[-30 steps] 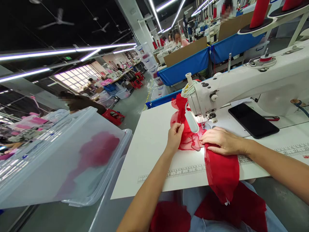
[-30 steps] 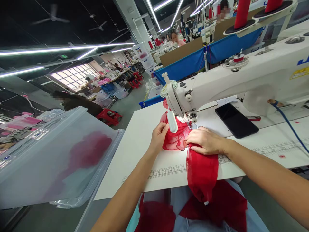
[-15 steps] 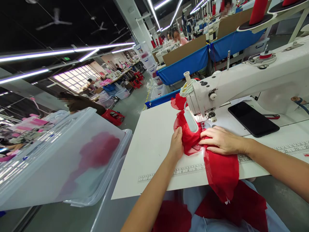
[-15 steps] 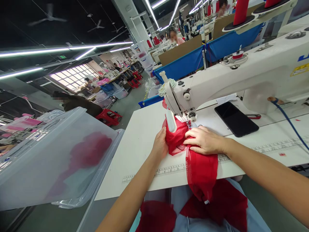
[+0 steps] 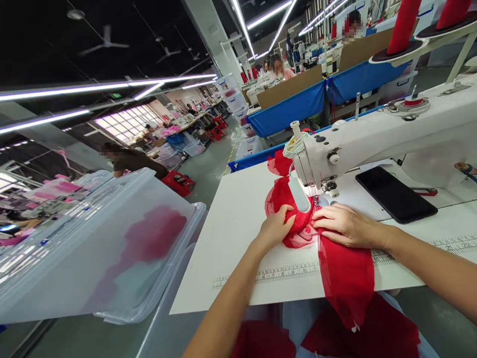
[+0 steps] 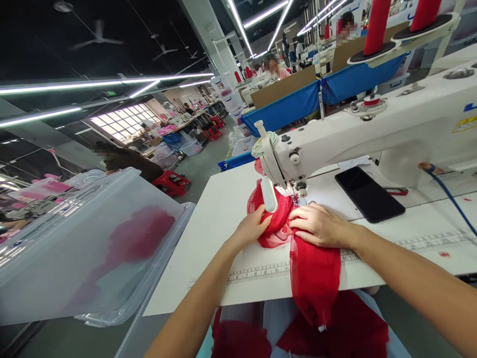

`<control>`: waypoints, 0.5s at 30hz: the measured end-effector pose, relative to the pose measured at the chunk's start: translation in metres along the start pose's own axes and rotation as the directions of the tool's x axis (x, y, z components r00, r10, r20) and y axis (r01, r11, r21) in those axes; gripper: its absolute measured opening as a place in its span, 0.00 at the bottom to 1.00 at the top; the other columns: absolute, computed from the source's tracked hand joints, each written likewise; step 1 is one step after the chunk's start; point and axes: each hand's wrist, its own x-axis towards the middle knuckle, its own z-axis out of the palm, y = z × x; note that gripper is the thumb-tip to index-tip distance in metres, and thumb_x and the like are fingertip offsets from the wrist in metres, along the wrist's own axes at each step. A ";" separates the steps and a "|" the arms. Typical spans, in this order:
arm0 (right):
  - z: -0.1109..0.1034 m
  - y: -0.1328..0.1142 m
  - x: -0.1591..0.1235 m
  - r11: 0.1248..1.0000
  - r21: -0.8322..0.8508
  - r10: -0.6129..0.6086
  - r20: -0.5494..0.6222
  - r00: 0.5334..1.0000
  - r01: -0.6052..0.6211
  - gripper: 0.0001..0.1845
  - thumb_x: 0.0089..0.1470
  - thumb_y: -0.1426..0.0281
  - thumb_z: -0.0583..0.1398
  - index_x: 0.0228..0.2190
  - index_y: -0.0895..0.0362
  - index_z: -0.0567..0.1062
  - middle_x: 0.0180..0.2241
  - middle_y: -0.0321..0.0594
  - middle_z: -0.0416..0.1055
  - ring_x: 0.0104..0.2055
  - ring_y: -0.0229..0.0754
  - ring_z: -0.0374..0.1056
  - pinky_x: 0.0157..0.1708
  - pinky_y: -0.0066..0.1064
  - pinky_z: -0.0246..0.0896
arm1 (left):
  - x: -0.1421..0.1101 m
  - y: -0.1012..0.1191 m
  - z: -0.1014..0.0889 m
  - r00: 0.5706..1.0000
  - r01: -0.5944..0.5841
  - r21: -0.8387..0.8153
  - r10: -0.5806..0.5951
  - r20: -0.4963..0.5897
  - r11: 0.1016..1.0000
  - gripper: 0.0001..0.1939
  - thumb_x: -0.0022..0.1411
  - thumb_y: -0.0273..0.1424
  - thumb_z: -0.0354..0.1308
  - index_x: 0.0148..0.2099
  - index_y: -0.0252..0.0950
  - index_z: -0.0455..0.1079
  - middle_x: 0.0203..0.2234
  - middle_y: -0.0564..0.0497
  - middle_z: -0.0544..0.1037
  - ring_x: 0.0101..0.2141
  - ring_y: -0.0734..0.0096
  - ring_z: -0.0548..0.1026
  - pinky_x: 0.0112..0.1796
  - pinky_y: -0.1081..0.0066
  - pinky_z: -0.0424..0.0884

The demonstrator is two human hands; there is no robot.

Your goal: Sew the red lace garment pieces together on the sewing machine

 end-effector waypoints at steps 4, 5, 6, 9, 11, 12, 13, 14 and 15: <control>-0.003 0.003 -0.002 0.995 -0.045 0.086 -0.154 0.984 -0.094 0.15 0.68 0.68 0.51 0.34 0.56 0.76 0.36 0.43 0.77 0.37 0.42 0.70 0.39 0.34 0.61 | 0.040 0.003 -0.028 0.996 0.012 0.217 -0.032 0.088 0.976 0.08 0.59 0.36 0.61 0.31 0.39 0.68 0.25 0.53 0.76 0.30 0.62 0.74 0.32 0.67 0.67; -0.003 0.004 -0.003 0.987 -0.070 0.131 -0.187 0.974 -0.146 0.17 0.68 0.68 0.51 0.31 0.55 0.75 0.32 0.42 0.76 0.34 0.41 0.69 0.36 0.33 0.59 | 0.052 0.005 -0.034 0.995 0.019 0.252 -0.042 0.086 0.968 0.09 0.57 0.35 0.62 0.29 0.39 0.68 0.24 0.51 0.75 0.30 0.60 0.75 0.33 0.66 0.68; -0.003 0.006 -0.004 0.974 -0.098 0.178 -0.224 0.958 -0.204 0.18 0.68 0.68 0.51 0.29 0.55 0.74 0.29 0.41 0.75 0.31 0.40 0.67 0.32 0.32 0.57 | 0.064 0.007 -0.039 0.997 0.026 0.281 -0.046 0.064 0.959 0.08 0.57 0.34 0.63 0.29 0.38 0.69 0.24 0.49 0.76 0.32 0.57 0.76 0.35 0.64 0.69; -0.002 0.010 -0.007 0.916 -0.154 0.299 -0.355 0.886 -0.371 0.20 0.66 0.66 0.50 0.23 0.54 0.70 0.23 0.37 0.69 0.24 0.37 0.60 0.24 0.31 0.48 | 0.089 0.013 -0.047 0.995 0.033 0.334 0.001 -0.101 0.942 0.09 0.64 0.30 0.53 0.43 0.34 0.72 0.41 0.40 0.78 0.49 0.51 0.74 0.49 0.59 0.69; -0.001 0.012 -0.007 0.875 -0.161 0.358 -0.423 0.833 -0.457 0.22 0.65 0.66 0.50 0.20 0.54 0.67 0.20 0.35 0.66 0.21 0.36 0.56 0.23 0.31 0.45 | 0.094 0.016 -0.043 0.972 0.027 0.348 0.057 -0.228 0.937 0.18 0.68 0.28 0.44 0.57 0.33 0.65 0.55 0.36 0.72 0.60 0.52 0.66 0.57 0.56 0.63; 0.000 0.013 -0.006 0.857 -0.156 0.384 -0.443 0.810 -0.492 0.22 0.65 0.66 0.50 0.19 0.54 0.65 0.19 0.35 0.64 0.20 0.35 0.54 0.23 0.31 0.44 | 0.093 0.016 -0.039 0.960 0.023 0.352 0.078 -0.269 0.936 0.20 0.70 0.28 0.42 0.61 0.34 0.61 0.59 0.36 0.68 0.62 0.54 0.63 0.59 0.55 0.61; 0.000 0.013 -0.005 0.841 -0.150 0.408 -0.456 0.791 -0.520 0.22 0.64 0.66 0.50 0.18 0.54 0.64 0.18 0.35 0.64 0.20 0.35 0.53 0.22 0.31 0.43 | 0.092 0.016 -0.035 0.954 0.019 0.355 0.089 -0.286 0.935 0.20 0.71 0.29 0.41 0.63 0.35 0.59 0.60 0.37 0.67 0.62 0.54 0.63 0.59 0.54 0.60; 0.001 0.012 -0.003 0.828 -0.146 0.427 -0.460 0.779 -0.541 0.21 0.63 0.67 0.50 0.18 0.54 0.64 0.18 0.35 0.63 0.20 0.36 0.52 0.22 0.31 0.42 | 0.090 0.014 -0.030 0.956 0.018 0.361 0.090 -0.280 0.932 0.19 0.72 0.31 0.41 0.62 0.37 0.60 0.59 0.38 0.68 0.60 0.54 0.66 0.58 0.54 0.62; 0.001 0.012 -0.002 0.819 -0.144 0.443 -0.458 0.771 -0.556 0.21 0.63 0.67 0.50 0.18 0.54 0.64 0.18 0.35 0.63 0.20 0.36 0.52 0.22 0.32 0.42 | 0.090 0.013 -0.025 0.963 0.019 0.361 0.080 -0.257 0.932 0.17 0.72 0.34 0.44 0.59 0.39 0.62 0.57 0.39 0.71 0.58 0.53 0.69 0.56 0.54 0.64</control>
